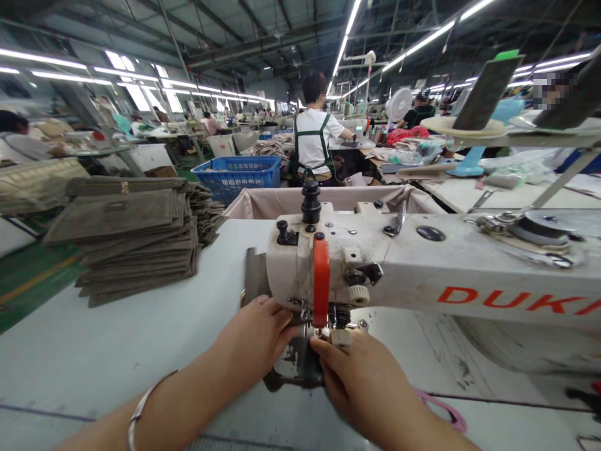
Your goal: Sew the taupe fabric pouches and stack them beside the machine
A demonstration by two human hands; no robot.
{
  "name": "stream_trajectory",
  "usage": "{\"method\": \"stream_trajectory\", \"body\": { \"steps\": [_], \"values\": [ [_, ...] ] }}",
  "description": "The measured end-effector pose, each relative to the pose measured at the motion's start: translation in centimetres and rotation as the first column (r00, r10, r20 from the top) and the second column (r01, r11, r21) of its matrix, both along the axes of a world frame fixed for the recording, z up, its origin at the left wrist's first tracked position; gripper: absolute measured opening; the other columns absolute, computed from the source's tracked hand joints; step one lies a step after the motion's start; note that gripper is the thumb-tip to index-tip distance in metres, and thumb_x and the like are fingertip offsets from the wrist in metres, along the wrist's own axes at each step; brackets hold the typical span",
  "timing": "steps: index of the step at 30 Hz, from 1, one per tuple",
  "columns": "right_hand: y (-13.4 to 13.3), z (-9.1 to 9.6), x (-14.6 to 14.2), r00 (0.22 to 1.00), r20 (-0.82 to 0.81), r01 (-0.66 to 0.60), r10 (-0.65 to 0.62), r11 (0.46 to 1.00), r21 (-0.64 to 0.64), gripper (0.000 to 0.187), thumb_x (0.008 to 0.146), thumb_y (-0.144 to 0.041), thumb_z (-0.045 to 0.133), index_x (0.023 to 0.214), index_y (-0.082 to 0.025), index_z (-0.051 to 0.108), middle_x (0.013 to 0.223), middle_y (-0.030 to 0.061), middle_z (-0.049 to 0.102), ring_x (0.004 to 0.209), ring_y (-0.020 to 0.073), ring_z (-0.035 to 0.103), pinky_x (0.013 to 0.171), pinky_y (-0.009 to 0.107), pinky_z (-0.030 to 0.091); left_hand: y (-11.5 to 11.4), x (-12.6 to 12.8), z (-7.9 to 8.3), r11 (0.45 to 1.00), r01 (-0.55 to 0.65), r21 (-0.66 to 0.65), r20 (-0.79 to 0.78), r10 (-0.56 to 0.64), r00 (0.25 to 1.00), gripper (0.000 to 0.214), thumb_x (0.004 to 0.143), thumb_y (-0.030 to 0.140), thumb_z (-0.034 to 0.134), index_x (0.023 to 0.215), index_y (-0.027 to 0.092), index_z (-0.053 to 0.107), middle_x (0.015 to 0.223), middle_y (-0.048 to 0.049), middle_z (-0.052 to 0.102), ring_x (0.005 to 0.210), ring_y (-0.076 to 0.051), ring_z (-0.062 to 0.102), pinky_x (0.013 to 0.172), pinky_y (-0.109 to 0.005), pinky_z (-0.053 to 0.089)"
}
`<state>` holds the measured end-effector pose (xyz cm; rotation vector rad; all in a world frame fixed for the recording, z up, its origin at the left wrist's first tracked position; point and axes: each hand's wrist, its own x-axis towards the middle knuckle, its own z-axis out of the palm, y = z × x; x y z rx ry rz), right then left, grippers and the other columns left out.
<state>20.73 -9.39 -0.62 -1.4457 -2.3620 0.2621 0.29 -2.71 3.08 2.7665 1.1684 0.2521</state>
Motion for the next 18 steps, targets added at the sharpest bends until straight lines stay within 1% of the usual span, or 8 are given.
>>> {"method": "stream_trajectory", "body": {
  "steps": [2,4,7,10,12,14,16,18],
  "values": [
    [0.0,0.0,0.4,0.999,-0.013,-0.051,0.051,0.998,-0.023,0.034,0.087,-0.016,0.050,0.115,-0.025,0.067,0.099,0.0072,0.070,0.089,0.0277,0.062,0.076,0.042,0.051,-1.3,-0.4,0.8,0.990,-0.014,-0.138,-0.034,0.010,0.999,0.020,0.097,0.024,0.051,0.096,0.019,0.070,0.096,-0.0060,0.069,0.088,-0.023,0.066,0.083,-0.038,0.055],
    [0.0,0.1,0.7,0.995,-0.022,-0.102,0.101,0.994,-0.032,0.037,0.087,-0.016,0.051,0.121,-0.025,0.064,0.102,0.0075,0.069,0.093,0.0277,0.062,0.079,0.043,0.051,-2.4,-0.9,1.0,0.981,0.033,-0.192,0.014,-0.031,0.999,0.022,0.098,0.023,0.049,0.098,0.021,0.070,0.098,-0.0053,0.069,0.090,-0.022,0.065,0.086,-0.036,0.055],
    [-0.1,0.5,0.6,0.987,-0.015,-0.162,0.161,0.986,-0.042,0.040,0.090,-0.016,0.049,0.128,-0.024,0.060,0.102,0.0081,0.069,0.096,0.0270,0.062,0.082,0.043,0.050,-3.4,-1.4,0.4,0.984,0.075,-0.159,0.101,-0.059,0.993,0.019,0.096,0.021,0.051,0.103,0.019,0.069,0.106,-0.0075,0.067,0.101,-0.025,0.062,0.094,-0.042,0.052],
    [-0.2,1.0,0.0,0.986,0.011,-0.167,0.167,0.985,-0.046,0.035,0.089,-0.018,0.051,0.122,-0.026,0.061,0.101,0.0058,0.068,0.092,0.0270,0.062,0.079,0.044,0.050,-3.8,-1.8,-0.3,0.986,0.075,-0.148,0.127,-0.056,0.990,0.023,0.093,0.022,0.056,0.115,0.016,0.062,0.117,-0.0108,0.064,0.110,-0.028,0.059,0.100,-0.048,0.050],
    [-0.2,1.1,-0.4,0.989,0.025,-0.148,0.148,0.988,-0.038,0.031,0.088,-0.019,0.052,0.116,-0.026,0.061,0.100,0.0038,0.068,0.089,0.0266,0.062,0.078,0.044,0.050,-3.9,-2.0,-0.5,0.986,0.083,-0.146,0.110,-0.067,0.992,0.035,0.092,0.024,0.059,0.126,0.016,0.055,0.128,-0.0123,0.059,0.120,-0.029,0.054,0.105,-0.051,0.046],
    [-0.3,0.8,-0.6,0.989,0.025,-0.148,0.149,0.988,-0.031,0.029,0.089,-0.018,0.052,0.116,-0.024,0.060,0.102,0.0033,0.068,0.090,0.0261,0.062,0.079,0.044,0.049,-4.0,-2.3,-0.4,0.984,0.110,-0.143,0.079,-0.100,0.992,0.050,0.090,0.028,0.063,0.137,0.019,0.047,0.139,-0.0128,0.052,0.131,-0.030,0.047,0.108,-0.052,0.043],
    [-0.3,0.5,-0.5,0.988,0.018,-0.150,0.150,0.989,-0.020,0.029,0.088,-0.017,0.052,0.116,-0.023,0.058,0.107,0.0033,0.068,0.093,0.0260,0.062,0.081,0.044,0.048,-4.3,-2.4,-0.4,0.976,0.162,-0.143,0.045,-0.157,0.987,0.065,0.089,0.037,0.067,0.145,0.020,0.038,0.148,-0.0140,0.045,0.137,-0.031,0.040,0.110,-0.052,0.042],
    [-0.4,0.2,-0.2,0.990,0.019,-0.136,0.136,0.991,-0.002,0.029,0.086,-0.016,0.054,0.114,-0.022,0.059,0.104,0.0023,0.069,0.091,0.0255,0.063,0.079,0.043,0.047,-4.8,-2.4,-0.4,0.968,0.208,-0.143,0.010,-0.208,0.978,0.082,0.084,0.046,0.071,0.150,0.017,0.030,0.152,-0.0168,0.039,0.140,-0.033,0.037,0.110,-0.051,0.041]
  ]
}}
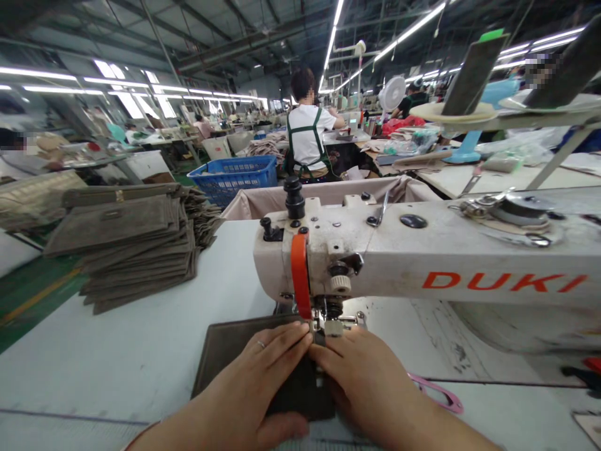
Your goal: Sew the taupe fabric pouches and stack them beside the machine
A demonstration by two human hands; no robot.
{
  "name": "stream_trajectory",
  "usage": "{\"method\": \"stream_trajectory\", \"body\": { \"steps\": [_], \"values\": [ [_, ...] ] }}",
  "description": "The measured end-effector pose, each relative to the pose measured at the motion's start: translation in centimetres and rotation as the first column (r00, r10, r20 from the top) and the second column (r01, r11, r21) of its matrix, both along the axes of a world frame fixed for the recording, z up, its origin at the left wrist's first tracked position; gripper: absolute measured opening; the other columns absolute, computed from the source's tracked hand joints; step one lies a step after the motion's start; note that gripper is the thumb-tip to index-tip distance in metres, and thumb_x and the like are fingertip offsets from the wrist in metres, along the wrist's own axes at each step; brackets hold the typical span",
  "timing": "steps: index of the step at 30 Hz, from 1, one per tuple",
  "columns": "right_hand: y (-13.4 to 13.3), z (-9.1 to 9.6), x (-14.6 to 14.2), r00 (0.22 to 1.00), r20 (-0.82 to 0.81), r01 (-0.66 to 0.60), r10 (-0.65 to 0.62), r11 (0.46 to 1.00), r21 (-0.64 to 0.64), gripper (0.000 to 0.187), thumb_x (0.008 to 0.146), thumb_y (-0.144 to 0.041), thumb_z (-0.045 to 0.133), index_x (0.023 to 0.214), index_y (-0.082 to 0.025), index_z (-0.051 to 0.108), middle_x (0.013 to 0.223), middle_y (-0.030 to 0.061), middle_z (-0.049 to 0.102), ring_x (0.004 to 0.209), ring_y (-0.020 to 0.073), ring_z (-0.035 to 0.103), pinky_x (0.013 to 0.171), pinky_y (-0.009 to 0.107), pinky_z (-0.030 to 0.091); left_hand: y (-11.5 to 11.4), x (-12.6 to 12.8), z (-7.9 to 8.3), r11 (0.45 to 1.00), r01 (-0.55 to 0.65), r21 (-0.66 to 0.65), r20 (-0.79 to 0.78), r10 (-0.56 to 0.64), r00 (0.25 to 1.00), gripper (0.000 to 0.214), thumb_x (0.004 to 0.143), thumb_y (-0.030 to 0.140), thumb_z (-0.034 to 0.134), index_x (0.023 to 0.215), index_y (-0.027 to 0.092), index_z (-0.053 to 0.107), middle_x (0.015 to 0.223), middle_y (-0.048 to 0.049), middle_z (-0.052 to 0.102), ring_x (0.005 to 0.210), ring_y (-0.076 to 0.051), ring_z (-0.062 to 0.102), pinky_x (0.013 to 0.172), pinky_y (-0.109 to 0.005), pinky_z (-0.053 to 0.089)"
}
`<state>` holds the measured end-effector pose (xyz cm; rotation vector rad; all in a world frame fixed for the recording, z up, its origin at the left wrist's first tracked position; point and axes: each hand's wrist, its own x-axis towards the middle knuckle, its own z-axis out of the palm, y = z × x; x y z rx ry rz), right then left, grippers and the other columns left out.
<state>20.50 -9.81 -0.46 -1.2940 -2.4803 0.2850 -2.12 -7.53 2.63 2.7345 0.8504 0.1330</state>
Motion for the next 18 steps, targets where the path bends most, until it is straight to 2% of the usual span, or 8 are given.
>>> {"method": "stream_trajectory", "body": {
  "steps": [2,5,10,14,16,18],
  "values": [
    [-0.1,-0.1,0.3,1.000,0.020,0.001,-0.001,1.000,0.029,0.029,0.083,-0.013,0.054,0.110,-0.022,0.060,0.096,0.0012,0.069,0.084,0.0239,0.063,0.075,0.041,0.046,-0.7,0.2,-0.2,0.999,0.018,0.026,-0.035,-0.018,0.999,0.096,0.079,0.052,0.074,0.152,0.015,0.025,0.155,-0.0180,0.035,0.141,-0.035,0.034,0.112,-0.051,0.038],
    [-0.4,0.2,0.7,0.999,0.040,-0.034,0.031,0.997,0.073,0.024,0.081,-0.011,0.054,0.101,-0.020,0.063,0.088,0.0007,0.067,0.079,0.0219,0.061,0.072,0.038,0.044,-1.6,0.7,-0.5,0.996,0.005,0.089,-0.062,0.001,0.998,0.099,0.078,0.054,0.074,0.153,0.015,0.024,0.156,-0.0172,0.032,0.143,-0.035,0.031,0.115,-0.053,0.032],
    [-0.7,0.2,0.9,0.993,0.016,-0.120,0.119,0.987,0.103,0.008,0.081,-0.016,0.057,0.085,-0.021,0.061,0.084,-0.0004,0.065,0.073,0.0193,0.055,0.067,0.035,0.040,-2.0,1.0,-1.1,0.986,0.034,0.163,-0.058,-0.025,0.998,0.078,0.082,0.043,0.072,0.147,0.015,0.039,0.152,-0.0164,0.040,0.139,-0.036,0.037,0.112,-0.055,0.037],
    [-0.8,0.2,1.0,0.993,-0.019,-0.114,0.116,0.990,0.084,0.008,0.080,-0.016,0.058,0.082,-0.023,0.060,0.080,-0.0015,0.062,0.072,0.0183,0.053,0.066,0.034,0.039,-1.6,0.4,-2.9,0.956,0.103,0.276,0.070,-0.127,0.989,0.055,0.088,0.032,0.065,0.137,0.014,0.050,0.138,-0.0141,0.057,0.127,-0.031,0.052,0.108,-0.049,0.046],
    [-0.8,0.5,1.0,0.994,-0.033,-0.099,0.101,0.993,0.064,0.009,0.079,-0.015,0.058,0.081,-0.023,0.060,0.085,-0.0008,0.063,0.077,0.0186,0.054,0.070,0.033,0.041,-1.7,0.1,-3.7,0.932,0.119,0.342,0.153,-0.180,0.972,0.047,0.090,0.031,0.061,0.133,0.013,0.053,0.128,-0.0134,0.064,0.122,-0.029,0.057,0.107,-0.047,0.048],
    [-0.8,0.8,1.1,0.994,-0.057,-0.089,0.092,0.995,0.044,0.013,0.080,-0.012,0.058,0.085,-0.023,0.062,0.098,0.0003,0.064,0.087,0.0192,0.055,0.077,0.034,0.043,-1.9,0.0,-3.8,0.937,0.101,0.334,0.198,-0.174,0.965,0.041,0.092,0.030,0.059,0.129,0.015,0.055,0.121,-0.0110,0.067,0.118,-0.027,0.059,0.109,-0.044,0.046]
  ]
}}
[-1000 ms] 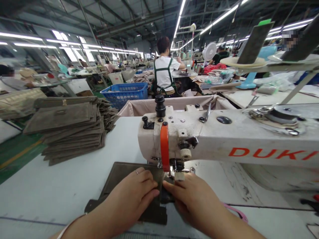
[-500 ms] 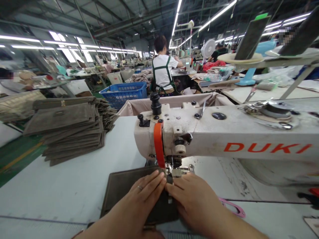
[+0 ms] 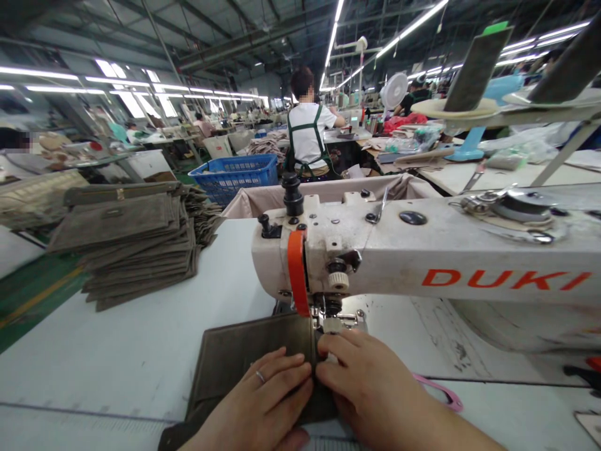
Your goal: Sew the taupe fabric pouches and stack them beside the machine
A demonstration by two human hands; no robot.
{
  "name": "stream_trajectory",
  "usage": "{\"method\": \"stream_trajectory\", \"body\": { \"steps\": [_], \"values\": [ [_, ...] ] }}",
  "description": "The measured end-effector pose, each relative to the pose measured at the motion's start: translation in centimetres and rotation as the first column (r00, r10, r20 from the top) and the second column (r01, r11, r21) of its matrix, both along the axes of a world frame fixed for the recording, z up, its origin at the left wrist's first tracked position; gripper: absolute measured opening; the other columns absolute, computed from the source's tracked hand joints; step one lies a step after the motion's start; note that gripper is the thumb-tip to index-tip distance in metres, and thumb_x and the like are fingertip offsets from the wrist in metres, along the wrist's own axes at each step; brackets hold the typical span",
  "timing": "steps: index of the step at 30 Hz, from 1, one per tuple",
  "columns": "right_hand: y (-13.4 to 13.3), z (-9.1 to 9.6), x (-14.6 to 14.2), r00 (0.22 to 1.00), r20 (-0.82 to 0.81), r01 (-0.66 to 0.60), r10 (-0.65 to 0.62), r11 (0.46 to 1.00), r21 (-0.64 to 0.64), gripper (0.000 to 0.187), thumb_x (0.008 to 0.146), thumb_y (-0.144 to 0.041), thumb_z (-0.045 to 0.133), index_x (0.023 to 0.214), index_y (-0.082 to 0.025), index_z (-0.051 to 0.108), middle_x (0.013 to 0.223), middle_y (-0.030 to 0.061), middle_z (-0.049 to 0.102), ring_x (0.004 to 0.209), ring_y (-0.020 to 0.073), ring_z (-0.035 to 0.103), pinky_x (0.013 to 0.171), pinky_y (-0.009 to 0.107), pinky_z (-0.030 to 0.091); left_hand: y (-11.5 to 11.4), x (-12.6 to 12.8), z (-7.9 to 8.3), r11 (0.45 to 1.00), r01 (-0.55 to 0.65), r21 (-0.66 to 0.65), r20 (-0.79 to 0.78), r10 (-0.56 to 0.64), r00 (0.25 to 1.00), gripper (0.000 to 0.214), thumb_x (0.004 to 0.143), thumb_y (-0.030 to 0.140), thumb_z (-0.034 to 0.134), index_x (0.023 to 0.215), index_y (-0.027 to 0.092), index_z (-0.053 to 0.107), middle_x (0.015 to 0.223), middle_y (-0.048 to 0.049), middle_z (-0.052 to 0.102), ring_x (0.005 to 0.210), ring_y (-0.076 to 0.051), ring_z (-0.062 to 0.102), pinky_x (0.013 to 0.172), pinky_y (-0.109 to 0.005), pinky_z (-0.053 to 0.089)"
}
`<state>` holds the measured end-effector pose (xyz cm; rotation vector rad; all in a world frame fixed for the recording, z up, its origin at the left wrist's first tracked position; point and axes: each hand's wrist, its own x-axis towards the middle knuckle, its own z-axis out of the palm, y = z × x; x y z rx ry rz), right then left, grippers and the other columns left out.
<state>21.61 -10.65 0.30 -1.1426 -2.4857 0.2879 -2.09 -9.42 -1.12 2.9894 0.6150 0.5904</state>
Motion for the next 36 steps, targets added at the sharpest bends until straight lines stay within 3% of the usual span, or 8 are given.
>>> {"method": "stream_trajectory", "body": {
  "steps": [6,11,17,21,25,27,31,36],
  "values": [
    [0.1,0.0,0.2,1.000,0.014,-0.014,0.015,0.998,-0.057,0.013,0.081,-0.014,0.059,0.087,-0.024,0.062,0.097,-0.0008,0.064,0.085,0.0195,0.054,0.076,0.036,0.045,-1.0,1.0,2.4,0.963,-0.159,-0.216,0.032,0.170,0.985,0.024,0.080,0.012,0.061,0.104,0.019,0.061,0.102,-0.0048,0.067,0.102,-0.022,0.061,0.105,-0.036,0.048],
    [0.3,0.2,0.2,0.999,0.031,-0.021,0.023,0.999,-0.040,0.014,0.083,-0.014,0.058,0.090,-0.024,0.063,0.104,0.0004,0.065,0.088,0.0205,0.056,0.077,0.038,0.047,-1.1,1.4,2.7,0.918,-0.246,-0.311,-0.033,0.248,0.968,0.026,0.066,0.005,0.058,0.088,0.020,0.058,0.098,-0.0044,0.062,0.099,-0.024,0.057,0.095,-0.038,0.051],
    [0.1,0.3,0.1,1.000,0.002,-0.004,0.004,1.000,0.005,0.019,0.079,-0.011,0.058,0.093,-0.023,0.065,0.125,0.0023,0.063,0.098,0.0220,0.058,0.085,0.040,0.050,-0.8,1.2,3.0,0.953,-0.255,-0.163,-0.182,0.226,0.957,0.049,0.074,0.020,0.066,0.122,0.018,0.056,0.110,-0.0097,0.065,0.099,-0.029,0.059,0.092,-0.044,0.053],
    [-0.2,0.0,0.0,1.000,-0.022,0.016,-0.016,1.000,-0.014,0.020,0.079,-0.012,0.058,0.095,-0.023,0.064,0.130,-0.0006,0.062,0.104,0.0229,0.058,0.090,0.041,0.050,-0.5,0.8,1.2,0.980,-0.178,-0.087,-0.136,0.165,0.977,0.045,0.082,0.026,0.063,0.125,0.015,0.057,0.104,-0.0103,0.066,0.098,-0.028,0.061,0.087,-0.041,0.056],
    [-0.3,-0.3,-0.1,0.999,-0.046,0.022,-0.024,0.999,-0.041,0.039,0.077,-0.007,0.052,0.112,-0.021,0.064,0.125,0.0001,0.067,0.100,0.0219,0.061,0.088,0.040,0.052,-0.1,0.1,-1.9,0.997,-0.065,0.034,0.081,0.062,0.995,0.038,0.092,0.030,0.049,0.125,0.013,0.057,0.120,-0.0126,0.065,0.117,-0.029,0.056,0.102,-0.041,0.051],
    [-0.2,-0.5,-0.2,0.997,-0.062,0.033,-0.034,0.999,-0.020,0.046,0.075,-0.006,0.051,0.116,-0.020,0.064,0.124,0.0015,0.067,0.099,0.0226,0.062,0.087,0.040,0.053,0.2,0.0,-2.5,0.999,-0.040,0.036,0.106,0.036,0.994,0.038,0.094,0.032,0.048,0.125,0.013,0.057,0.122,-0.0107,0.066,0.121,-0.028,0.055,0.106,-0.041,0.048],
    [0.2,-0.9,-0.3,0.997,-0.074,0.041,-0.037,0.998,0.048,0.046,0.075,-0.005,0.049,0.117,-0.017,0.065,0.122,0.0045,0.069,0.099,0.0240,0.064,0.087,0.041,0.054,0.7,0.4,-0.5,0.999,-0.040,-0.028,0.092,0.042,0.995,0.035,0.091,0.033,0.056,0.119,0.014,0.061,0.117,-0.0086,0.070,0.116,-0.026,0.061,0.106,-0.040,0.049],
    [0.6,-1.0,-0.3,0.996,-0.074,0.058,-0.050,0.992,0.111,0.048,0.075,-0.003,0.047,0.119,-0.016,0.064,0.122,0.0075,0.068,0.102,0.0251,0.064,0.090,0.043,0.055,1.3,1.1,2.7,0.984,-0.092,-0.155,-0.021,0.090,0.996,0.041,0.083,0.017,0.061,0.124,0.012,0.061,0.122,-0.0094,0.068,0.121,-0.025,0.058,0.108,-0.039,0.048]
  ]
}}
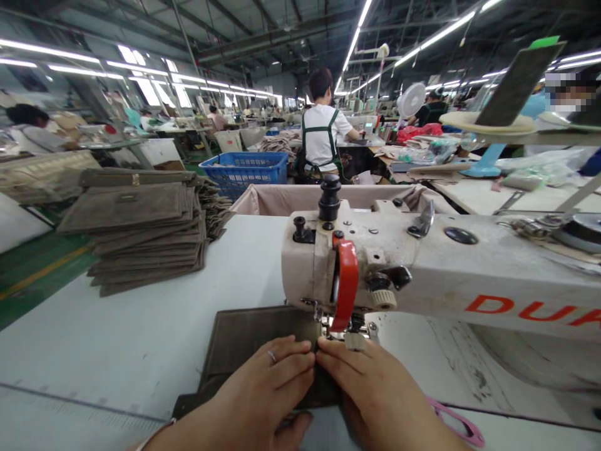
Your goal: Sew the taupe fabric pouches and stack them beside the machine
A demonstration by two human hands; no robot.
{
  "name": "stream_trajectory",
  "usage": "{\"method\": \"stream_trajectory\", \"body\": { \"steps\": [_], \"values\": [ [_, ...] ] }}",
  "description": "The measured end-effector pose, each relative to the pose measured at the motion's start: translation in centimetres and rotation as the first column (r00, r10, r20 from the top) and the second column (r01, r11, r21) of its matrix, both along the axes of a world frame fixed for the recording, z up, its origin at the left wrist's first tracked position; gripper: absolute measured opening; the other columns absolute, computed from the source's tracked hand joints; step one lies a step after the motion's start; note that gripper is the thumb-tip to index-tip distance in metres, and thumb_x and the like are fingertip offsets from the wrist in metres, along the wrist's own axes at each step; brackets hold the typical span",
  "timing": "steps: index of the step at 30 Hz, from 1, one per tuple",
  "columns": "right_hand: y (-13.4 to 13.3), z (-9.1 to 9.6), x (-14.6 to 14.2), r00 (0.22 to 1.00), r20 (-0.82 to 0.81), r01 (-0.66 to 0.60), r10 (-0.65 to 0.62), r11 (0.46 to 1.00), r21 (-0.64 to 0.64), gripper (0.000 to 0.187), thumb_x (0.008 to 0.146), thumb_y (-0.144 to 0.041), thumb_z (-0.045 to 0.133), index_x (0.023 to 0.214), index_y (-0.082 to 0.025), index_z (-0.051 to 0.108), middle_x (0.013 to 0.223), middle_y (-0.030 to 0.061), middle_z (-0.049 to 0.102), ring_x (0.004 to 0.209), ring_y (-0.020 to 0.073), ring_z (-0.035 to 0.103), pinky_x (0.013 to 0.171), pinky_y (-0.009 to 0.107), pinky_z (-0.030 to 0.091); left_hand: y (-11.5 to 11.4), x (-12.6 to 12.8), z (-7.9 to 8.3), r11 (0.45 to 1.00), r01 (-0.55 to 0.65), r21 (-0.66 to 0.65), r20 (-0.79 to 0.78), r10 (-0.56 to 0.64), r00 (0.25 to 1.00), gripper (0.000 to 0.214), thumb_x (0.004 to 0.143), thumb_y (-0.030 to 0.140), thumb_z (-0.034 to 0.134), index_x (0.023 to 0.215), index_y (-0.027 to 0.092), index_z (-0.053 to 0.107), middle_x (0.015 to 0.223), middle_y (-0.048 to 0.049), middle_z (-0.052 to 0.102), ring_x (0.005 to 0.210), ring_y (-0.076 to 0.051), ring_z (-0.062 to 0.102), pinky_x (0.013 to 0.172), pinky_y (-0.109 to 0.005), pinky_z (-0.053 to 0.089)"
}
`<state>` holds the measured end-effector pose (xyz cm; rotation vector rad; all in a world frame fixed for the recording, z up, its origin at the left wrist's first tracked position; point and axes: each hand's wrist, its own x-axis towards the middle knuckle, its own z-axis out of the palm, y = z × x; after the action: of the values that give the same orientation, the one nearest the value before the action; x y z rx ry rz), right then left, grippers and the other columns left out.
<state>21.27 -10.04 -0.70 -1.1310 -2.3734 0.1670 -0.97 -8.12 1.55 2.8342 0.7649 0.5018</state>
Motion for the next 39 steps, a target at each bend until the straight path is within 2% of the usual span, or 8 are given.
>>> {"method": "stream_trajectory", "body": {
  "steps": [5,10,19,22,27,30,36,39],
  "values": [
    [0.2,-0.5,0.1,0.999,0.023,0.027,-0.026,0.998,-0.061,0.049,0.080,-0.003,0.046,0.125,-0.016,0.060,0.125,0.0101,0.065,0.110,0.0264,0.060,0.096,0.044,0.051,1.4,0.1,-0.1,0.999,0.029,-0.019,0.046,-0.028,0.999,0.038,0.081,0.013,0.058,0.119,0.010,0.063,0.117,-0.0100,0.069,0.118,-0.025,0.060,0.109,-0.040,0.047],
    [0.4,-1.4,0.2,0.995,0.087,0.069,-0.057,0.987,-0.147,0.049,0.084,-0.006,0.043,0.131,-0.016,0.055,0.121,0.0140,0.062,0.109,0.0303,0.058,0.090,0.050,0.053,3.0,0.3,-0.5,0.999,0.046,-0.007,0.101,-0.045,0.994,0.035,0.082,0.014,0.060,0.116,0.010,0.063,0.115,-0.0107,0.068,0.117,-0.024,0.059,0.109,-0.039,0.046],
    [0.5,-1.0,-0.4,0.985,0.090,0.162,-0.151,0.978,-0.135,0.054,0.081,-0.007,0.042,0.134,-0.017,0.051,0.116,0.0145,0.062,0.099,0.0321,0.060,0.081,0.052,0.055,5.6,0.3,-0.8,0.996,0.080,0.031,0.107,-0.082,0.991,0.028,0.083,0.018,0.061,0.110,0.013,0.064,0.112,-0.0113,0.068,0.111,-0.025,0.061,0.101,-0.039,0.050],
    [0.3,-0.4,0.0,0.988,-0.015,0.150,-0.153,0.979,-0.138,0.043,0.083,-0.008,0.043,0.124,-0.016,0.056,0.107,0.0123,0.063,0.094,0.0291,0.060,0.081,0.049,0.054,6.5,-0.4,-0.9,0.986,0.151,0.069,0.078,-0.156,0.985,0.029,0.089,0.020,0.058,0.117,0.014,0.063,0.115,-0.0119,0.068,0.114,-0.026,0.060,0.101,-0.040,0.049],
    [0.7,0.2,0.5,0.960,-0.101,0.254,-0.261,0.965,-0.071,0.016,0.088,-0.011,0.045,0.093,-0.016,0.060,0.100,0.0121,0.060,0.095,0.0298,0.054,0.083,0.049,0.050,7.1,-1.6,-0.6,0.975,0.198,0.097,-0.010,-0.198,0.980,0.031,0.098,0.017,0.048,0.128,0.016,0.055,0.122,-0.0112,0.066,0.115,-0.024,0.060,0.102,-0.040,0.048],
    [1.3,0.2,0.6,0.952,-0.057,0.299,-0.300,0.954,-0.032,0.013,0.088,-0.011,0.049,0.092,-0.016,0.061,0.095,0.0098,0.061,0.093,0.0297,0.053,0.081,0.047,0.048,7.1,-1.8,-0.6,0.983,0.181,0.040,0.049,-0.183,0.982,0.032,0.099,0.009,0.041,0.127,0.016,0.056,0.119,-0.0090,0.066,0.111,-0.019,0.060,0.100,-0.035,0.048],
    [1.2,0.1,0.9,0.950,0.048,0.311,-0.309,0.950,-0.033,0.025,0.093,-0.024,0.055,0.069,-0.020,0.060,0.069,0.0040,0.058,0.078,0.0267,0.052,0.075,0.045,0.045,6.0,-0.3,-1.2,0.997,0.076,-0.007,0.189,-0.073,0.979,0.012,0.097,0.022,0.057,0.105,0.019,0.065,0.103,-0.0040,0.072,0.096,-0.018,0.065,0.091,-0.032,0.051],
    [1.1,0.1,0.4,0.971,-0.081,0.224,-0.225,0.974,-0.023,0.008,0.090,-0.018,0.060,0.083,-0.019,0.064,0.085,0.0053,0.064,0.086,0.0265,0.054,0.079,0.043,0.046,4.6,0.9,-1.8,0.999,-0.034,0.014,0.239,0.029,0.971,0.012,0.099,0.022,0.053,0.100,0.019,0.065,0.097,-0.0029,0.073,0.088,-0.018,0.066,0.087,-0.033,0.052]
  ]
}}
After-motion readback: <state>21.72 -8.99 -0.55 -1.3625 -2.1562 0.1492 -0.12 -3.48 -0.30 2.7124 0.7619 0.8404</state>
